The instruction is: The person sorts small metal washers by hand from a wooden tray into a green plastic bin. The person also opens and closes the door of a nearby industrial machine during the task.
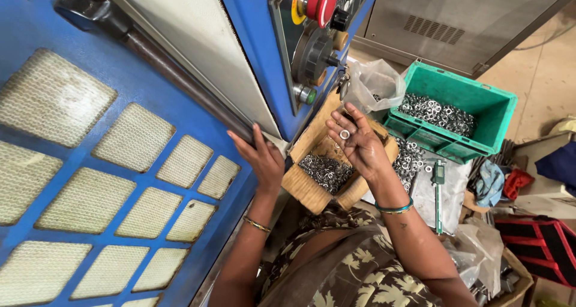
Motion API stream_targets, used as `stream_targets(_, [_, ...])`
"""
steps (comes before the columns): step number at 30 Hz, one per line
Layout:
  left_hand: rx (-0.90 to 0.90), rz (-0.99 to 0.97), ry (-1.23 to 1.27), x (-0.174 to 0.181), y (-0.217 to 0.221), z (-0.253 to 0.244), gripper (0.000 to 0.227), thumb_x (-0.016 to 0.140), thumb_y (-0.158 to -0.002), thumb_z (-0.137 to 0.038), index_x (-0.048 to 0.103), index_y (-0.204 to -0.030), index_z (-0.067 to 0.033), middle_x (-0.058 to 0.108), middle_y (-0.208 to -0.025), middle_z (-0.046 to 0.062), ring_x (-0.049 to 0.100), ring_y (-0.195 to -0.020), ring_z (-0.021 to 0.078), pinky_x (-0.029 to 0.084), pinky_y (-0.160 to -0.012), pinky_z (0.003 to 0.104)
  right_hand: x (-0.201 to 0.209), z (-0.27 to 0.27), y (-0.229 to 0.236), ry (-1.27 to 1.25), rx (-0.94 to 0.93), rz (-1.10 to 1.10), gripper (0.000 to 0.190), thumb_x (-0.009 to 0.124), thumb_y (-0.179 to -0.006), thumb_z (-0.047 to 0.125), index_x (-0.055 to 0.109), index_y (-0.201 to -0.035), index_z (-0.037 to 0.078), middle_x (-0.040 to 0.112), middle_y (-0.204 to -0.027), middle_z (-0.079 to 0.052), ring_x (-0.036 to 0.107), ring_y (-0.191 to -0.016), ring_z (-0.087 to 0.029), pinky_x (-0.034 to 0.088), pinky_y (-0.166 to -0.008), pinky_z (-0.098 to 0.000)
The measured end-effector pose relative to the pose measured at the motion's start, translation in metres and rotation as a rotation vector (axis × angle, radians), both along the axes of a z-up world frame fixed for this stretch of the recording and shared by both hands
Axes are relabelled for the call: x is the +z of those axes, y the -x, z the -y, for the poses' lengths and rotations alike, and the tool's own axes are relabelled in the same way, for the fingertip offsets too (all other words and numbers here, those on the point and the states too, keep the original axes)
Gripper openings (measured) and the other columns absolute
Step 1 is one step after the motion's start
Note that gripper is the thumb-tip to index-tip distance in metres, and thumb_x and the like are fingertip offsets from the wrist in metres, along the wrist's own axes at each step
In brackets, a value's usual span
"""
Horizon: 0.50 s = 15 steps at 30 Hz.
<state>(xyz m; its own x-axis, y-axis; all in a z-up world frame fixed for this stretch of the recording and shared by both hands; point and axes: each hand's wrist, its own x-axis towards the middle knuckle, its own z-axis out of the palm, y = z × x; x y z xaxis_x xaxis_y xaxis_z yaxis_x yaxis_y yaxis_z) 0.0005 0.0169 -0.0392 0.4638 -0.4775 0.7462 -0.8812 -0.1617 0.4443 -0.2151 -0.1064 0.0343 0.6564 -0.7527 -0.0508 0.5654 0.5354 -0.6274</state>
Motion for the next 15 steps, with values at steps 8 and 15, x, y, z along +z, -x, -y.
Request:
stream_targets(8, [-0.405,0.064,0.030,0.004,0.058,-0.019,0.036,0.060,-0.102,-0.016,0.056,-0.138,-0.0146,0.056,-0.141,0.006,0.046,-0.138,0.0289,0.031,-0.120,0.050,0.005,-0.011,0.016,-0.027,-0.062,-0.089,0.051,0.038,-0.096,-0.013,0.039,-0.144,0.005,0.048,-0.150,-0.026,0.051,-0.139,-0.038,0.046,-0.115,-0.0432])
stream_targets(15, [-0.558,-0.014,-0.065,0.046,0.094,-0.007,0.020,0.069,-0.096,-0.015,0.069,-0.116,-0.0128,0.063,-0.119,0.004,0.060,-0.116,0.0257,0.046,-0.101,0.042,-0.011,-0.021,0.023,0.075,-0.036,-0.339,0.051,0.036,-0.091,-0.014,0.046,-0.137,0.004,0.059,-0.138,-0.019,0.058,-0.129,-0.031,0.049,-0.107,-0.0416])
